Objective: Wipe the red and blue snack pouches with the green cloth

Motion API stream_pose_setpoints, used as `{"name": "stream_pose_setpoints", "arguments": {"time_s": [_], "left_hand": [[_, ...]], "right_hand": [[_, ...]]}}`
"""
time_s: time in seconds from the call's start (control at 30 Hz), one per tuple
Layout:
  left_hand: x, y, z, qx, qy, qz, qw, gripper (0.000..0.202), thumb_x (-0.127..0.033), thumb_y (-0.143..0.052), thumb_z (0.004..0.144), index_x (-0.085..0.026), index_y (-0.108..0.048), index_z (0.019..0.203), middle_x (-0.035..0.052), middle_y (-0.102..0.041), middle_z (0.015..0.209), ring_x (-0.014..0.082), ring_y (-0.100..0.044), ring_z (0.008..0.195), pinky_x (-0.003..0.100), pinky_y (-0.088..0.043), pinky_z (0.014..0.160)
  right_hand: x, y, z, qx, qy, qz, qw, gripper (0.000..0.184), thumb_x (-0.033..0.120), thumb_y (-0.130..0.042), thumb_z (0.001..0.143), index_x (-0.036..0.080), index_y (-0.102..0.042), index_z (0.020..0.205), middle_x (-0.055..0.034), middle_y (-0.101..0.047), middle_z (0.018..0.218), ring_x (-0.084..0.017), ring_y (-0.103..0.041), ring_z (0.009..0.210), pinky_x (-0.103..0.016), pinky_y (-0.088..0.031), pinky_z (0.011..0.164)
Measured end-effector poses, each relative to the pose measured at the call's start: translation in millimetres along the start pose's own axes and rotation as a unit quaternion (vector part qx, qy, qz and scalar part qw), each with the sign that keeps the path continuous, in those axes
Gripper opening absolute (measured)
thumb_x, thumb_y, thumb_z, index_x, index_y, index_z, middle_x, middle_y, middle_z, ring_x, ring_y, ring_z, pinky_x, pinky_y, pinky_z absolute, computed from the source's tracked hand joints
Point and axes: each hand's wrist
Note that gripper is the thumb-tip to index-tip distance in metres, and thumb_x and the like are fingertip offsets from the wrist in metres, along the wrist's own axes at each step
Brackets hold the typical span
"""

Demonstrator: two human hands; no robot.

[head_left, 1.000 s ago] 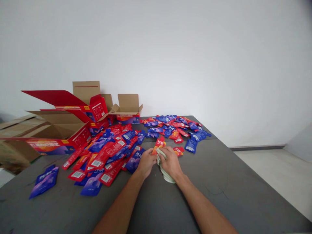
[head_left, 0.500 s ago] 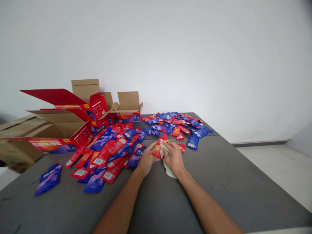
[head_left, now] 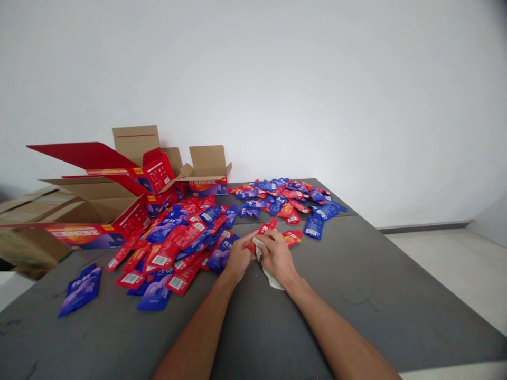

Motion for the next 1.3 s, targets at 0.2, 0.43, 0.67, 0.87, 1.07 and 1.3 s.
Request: {"name": "stream_pose_setpoints", "arguments": {"time_s": [0.2, 0.43, 0.67, 0.87, 1.07, 1.3], "left_hand": [[5, -0.5, 1, -0.011, 0.037, -0.007, 0.999, 0.069, -0.003, -0.054, 0.056, -0.015, -0.069, 0.123, 0.0112, -0.075, 0.108, 0.0248, -0.069, 0.092, 0.039, -0.056, 0.080], [4, 0.2, 0, -0.023, 0.026, -0.003, 0.999, 0.063, -0.006, -0.055, 0.057, -0.014, -0.072, 0.117, 0.0112, -0.076, 0.103, 0.0257, -0.070, 0.091, 0.041, -0.056, 0.082], [-2, 2.3, 1, -0.062, 0.020, -0.058, 0.996, 0.075, -0.008, -0.060, 0.057, -0.020, -0.063, 0.130, 0.0092, -0.074, 0.110, 0.0209, -0.068, 0.088, 0.031, -0.054, 0.073], [-8, 2.5, 2, -0.067, 0.047, -0.107, 0.991, 0.069, -0.014, -0.064, 0.062, -0.021, -0.062, 0.131, 0.0089, -0.072, 0.110, 0.0177, -0.068, 0.084, 0.029, -0.053, 0.070], [-8, 0.3, 3, -0.115, 0.052, -0.079, 0.989, 0.054, -0.027, -0.070, 0.070, -0.024, -0.065, 0.124, 0.0084, -0.069, 0.119, 0.0183, -0.068, 0.089, 0.034, -0.056, 0.076], [0, 5.5, 8, -0.151, -0.053, 0.080, 0.984, 0.043, -0.024, -0.072, 0.072, -0.017, -0.064, 0.114, 0.0078, -0.074, 0.093, 0.0202, -0.069, 0.083, 0.031, -0.054, 0.076]], "right_hand": [[-15, 21, 12, -0.110, -0.058, -0.001, 0.992, 0.032, 0.025, -0.050, 0.093, 0.022, -0.070, 0.118, -0.0114, -0.062, 0.112, -0.025, -0.057, 0.104, -0.041, -0.047, 0.096], [-19, 19, 12, -0.107, -0.065, 0.023, 0.992, 0.034, 0.027, -0.049, 0.093, 0.021, -0.070, 0.120, -0.0112, -0.063, 0.111, -0.025, -0.059, 0.104, -0.041, -0.048, 0.097], [-4, -4, 0, 0.004, -0.002, 0.039, 0.999, 0.033, 0.020, -0.054, 0.090, 0.026, -0.071, 0.118, -0.0091, -0.064, 0.111, -0.024, -0.058, 0.106, -0.040, -0.048, 0.096], [-2, -5, 0, -0.025, -0.037, 0.069, 0.997, 0.030, 0.020, -0.057, 0.088, 0.025, -0.073, 0.113, -0.0094, -0.061, 0.117, -0.023, -0.058, 0.110, -0.039, -0.047, 0.100], [-11, -2, 4, -0.057, -0.099, 0.106, 0.988, 0.028, 0.025, -0.059, 0.087, 0.024, -0.074, 0.111, -0.0088, -0.067, 0.121, -0.025, -0.060, 0.115, -0.044, -0.044, 0.106], [4, 2, 4, -0.064, -0.100, 0.174, 0.978, 0.028, 0.029, -0.061, 0.087, 0.025, -0.072, 0.113, -0.0066, -0.071, 0.118, -0.024, -0.063, 0.111, -0.043, -0.045, 0.103]]}}
Point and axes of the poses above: each hand's wrist, its own z-axis towards the middle knuckle, its own y-axis out of the back of the hand, x = y × z
